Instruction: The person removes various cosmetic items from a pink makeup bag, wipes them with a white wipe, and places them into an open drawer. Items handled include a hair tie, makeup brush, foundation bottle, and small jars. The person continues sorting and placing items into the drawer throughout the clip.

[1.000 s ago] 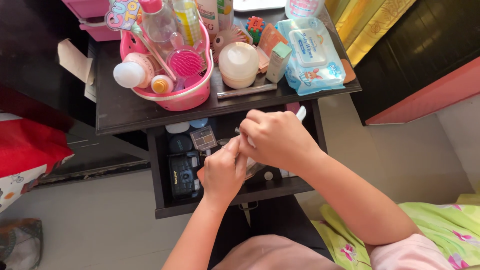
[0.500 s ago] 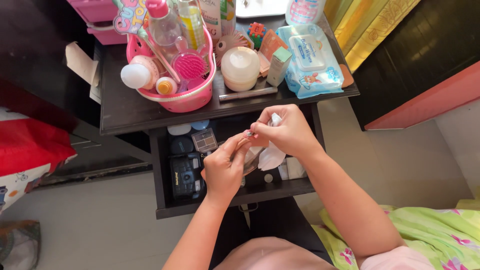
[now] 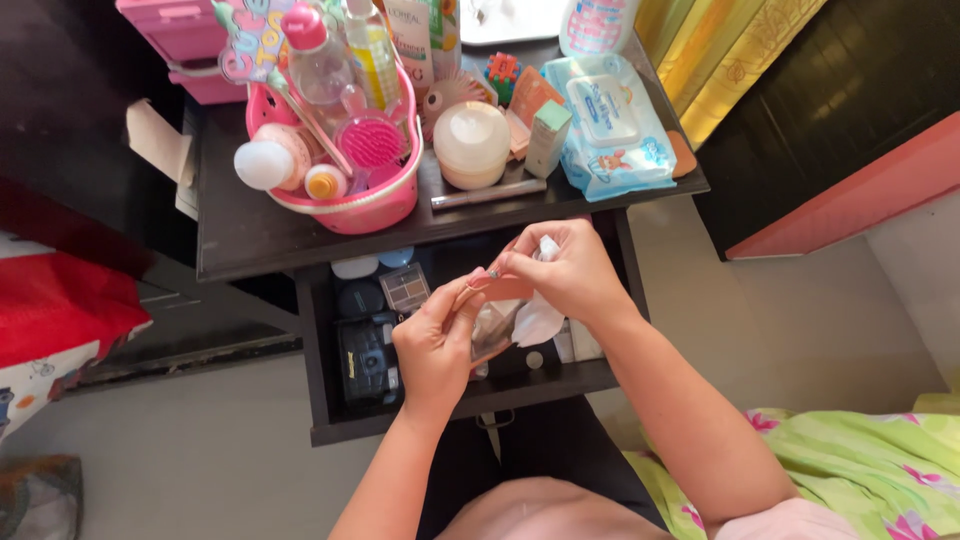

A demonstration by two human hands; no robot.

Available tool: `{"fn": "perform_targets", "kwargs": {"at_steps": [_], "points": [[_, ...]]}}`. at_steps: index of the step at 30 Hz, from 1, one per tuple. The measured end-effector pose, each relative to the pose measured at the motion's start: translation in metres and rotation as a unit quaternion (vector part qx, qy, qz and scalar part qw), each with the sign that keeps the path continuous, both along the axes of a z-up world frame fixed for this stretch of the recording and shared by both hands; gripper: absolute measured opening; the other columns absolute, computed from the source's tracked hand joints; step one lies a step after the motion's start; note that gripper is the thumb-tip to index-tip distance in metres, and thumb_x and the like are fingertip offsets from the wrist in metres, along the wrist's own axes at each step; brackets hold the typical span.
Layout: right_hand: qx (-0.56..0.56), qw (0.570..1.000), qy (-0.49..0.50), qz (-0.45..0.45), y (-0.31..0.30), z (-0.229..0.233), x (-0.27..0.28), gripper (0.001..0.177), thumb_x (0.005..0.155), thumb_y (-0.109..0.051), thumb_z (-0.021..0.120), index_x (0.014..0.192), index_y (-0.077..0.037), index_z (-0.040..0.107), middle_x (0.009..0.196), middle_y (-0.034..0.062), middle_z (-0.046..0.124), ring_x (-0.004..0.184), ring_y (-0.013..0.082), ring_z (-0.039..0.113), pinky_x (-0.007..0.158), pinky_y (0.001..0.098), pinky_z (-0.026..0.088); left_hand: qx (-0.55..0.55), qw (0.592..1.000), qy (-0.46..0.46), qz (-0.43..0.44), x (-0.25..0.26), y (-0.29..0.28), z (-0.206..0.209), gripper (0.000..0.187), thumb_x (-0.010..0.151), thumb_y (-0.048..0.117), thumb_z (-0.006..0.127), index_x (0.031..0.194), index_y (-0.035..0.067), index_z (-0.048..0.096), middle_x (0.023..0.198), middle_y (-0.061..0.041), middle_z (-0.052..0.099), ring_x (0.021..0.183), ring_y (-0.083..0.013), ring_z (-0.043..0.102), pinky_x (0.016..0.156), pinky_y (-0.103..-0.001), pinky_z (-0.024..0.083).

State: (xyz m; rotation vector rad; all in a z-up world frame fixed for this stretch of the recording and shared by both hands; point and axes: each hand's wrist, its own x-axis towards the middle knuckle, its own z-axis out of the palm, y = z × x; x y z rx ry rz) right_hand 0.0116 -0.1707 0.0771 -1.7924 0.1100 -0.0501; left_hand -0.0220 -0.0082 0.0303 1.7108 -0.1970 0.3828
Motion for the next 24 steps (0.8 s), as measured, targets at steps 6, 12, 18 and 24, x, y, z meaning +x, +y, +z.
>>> {"fn": "perform_targets", "kwargs": {"at_steps": [6, 12, 18, 24], "points": [[-0.036, 0.999, -0.021, -0.035, -0.02, -0.028, 0.005, 0.015, 0.072, -0.016, 0.081, 0.06, -0.013, 0.073, 0.057, -0.0022, 0.065, 0.054, 0.0021, 0.045, 0.05, 0.0176, 0.038, -0.011, 1.0, -0.003, 0.006, -0.002, 0.004, -0.002, 0.014, 0.089, 0.009, 0.077, 0.101, 0.015, 0.082, 0.094, -0.004, 0.083, 0.096, -0.0217, 0.078, 0.082, -0.034, 0.06], [-0.065, 0.995, -0.001, -0.08, -0.038, -0.02, -0.003, 0.014, 0.073, -0.016, 0.078, 0.06, -0.016, 0.072, 0.05, -0.0063, 0.059, 0.05, -0.0009, 0.04, 0.046, 0.0153, 0.03, -0.019, 0.999, -0.032, -0.009, -0.003, 0.008, 0.007, 0.014, 0.089, 0.007, 0.077, 0.099, 0.014, 0.082, 0.092, -0.003, 0.083, 0.091, -0.0222, 0.079, 0.081, -0.033, 0.061], [-0.05, 0.993, 0.017, -0.104, -0.054, -0.024, -0.013, 0.012, 0.07, -0.015, 0.081, 0.061, -0.013, 0.073, 0.047, -0.0053, 0.054, 0.048, -0.0001, 0.038, 0.045, 0.0159, 0.03, -0.037, 0.999, -0.033, -0.02, -0.01, 0.008, -0.001, 0.014, 0.088, 0.006, 0.077, 0.098, 0.013, 0.082, 0.093, -0.005, 0.084, 0.089, -0.0205, 0.08, 0.079, -0.033, 0.061], [-0.051, 0.991, 0.026, -0.12, -0.063, -0.028, -0.017, 0.011, 0.069, -0.014, 0.081, 0.061, -0.013, 0.073, 0.047, -0.0027, 0.055, 0.047, 0.0013, 0.039, 0.045, 0.0165, 0.031, -0.052, 0.997, -0.05, -0.018, -0.012, 0.012, -0.009, 0.014, 0.085, 0.001, 0.078, 0.097, 0.008, 0.083, 0.088, -0.007, 0.083, 0.088, -0.0217, 0.08, 0.078, -0.032, 0.061]]}}
